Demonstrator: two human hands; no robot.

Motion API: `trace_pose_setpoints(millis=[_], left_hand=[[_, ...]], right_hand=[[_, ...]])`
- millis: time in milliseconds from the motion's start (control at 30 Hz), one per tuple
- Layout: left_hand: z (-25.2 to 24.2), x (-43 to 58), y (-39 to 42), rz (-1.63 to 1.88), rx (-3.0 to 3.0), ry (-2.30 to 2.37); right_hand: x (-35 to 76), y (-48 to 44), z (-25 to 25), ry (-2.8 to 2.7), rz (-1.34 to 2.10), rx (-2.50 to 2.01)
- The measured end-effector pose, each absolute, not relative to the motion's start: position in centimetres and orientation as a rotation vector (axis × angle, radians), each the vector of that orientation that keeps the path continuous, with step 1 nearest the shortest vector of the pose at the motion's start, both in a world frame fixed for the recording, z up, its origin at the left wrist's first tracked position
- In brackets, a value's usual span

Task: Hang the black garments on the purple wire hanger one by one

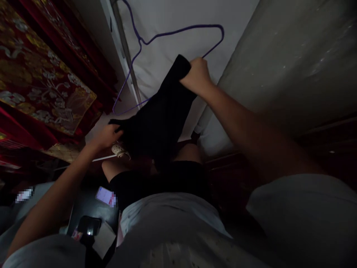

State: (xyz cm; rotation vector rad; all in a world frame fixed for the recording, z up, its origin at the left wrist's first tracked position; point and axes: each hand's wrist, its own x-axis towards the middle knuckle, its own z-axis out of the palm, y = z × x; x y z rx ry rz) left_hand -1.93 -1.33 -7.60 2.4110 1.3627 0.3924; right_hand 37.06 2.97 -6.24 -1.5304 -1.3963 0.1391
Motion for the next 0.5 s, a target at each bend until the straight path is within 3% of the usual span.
trace_pose_setpoints(millis=[300, 500], left_hand=[[0.1, -0.8, 1.3, 0.866, 2.58, 1.132], [1.8, 3.1, 2.1, 1.025, 2.681, 1.132]], right_hand=[[34.8, 1.5, -7.0, -1.454, 0.361, -1.473], [32.8, 1.2, -9.3, -1.447, 0.559, -1.31]])
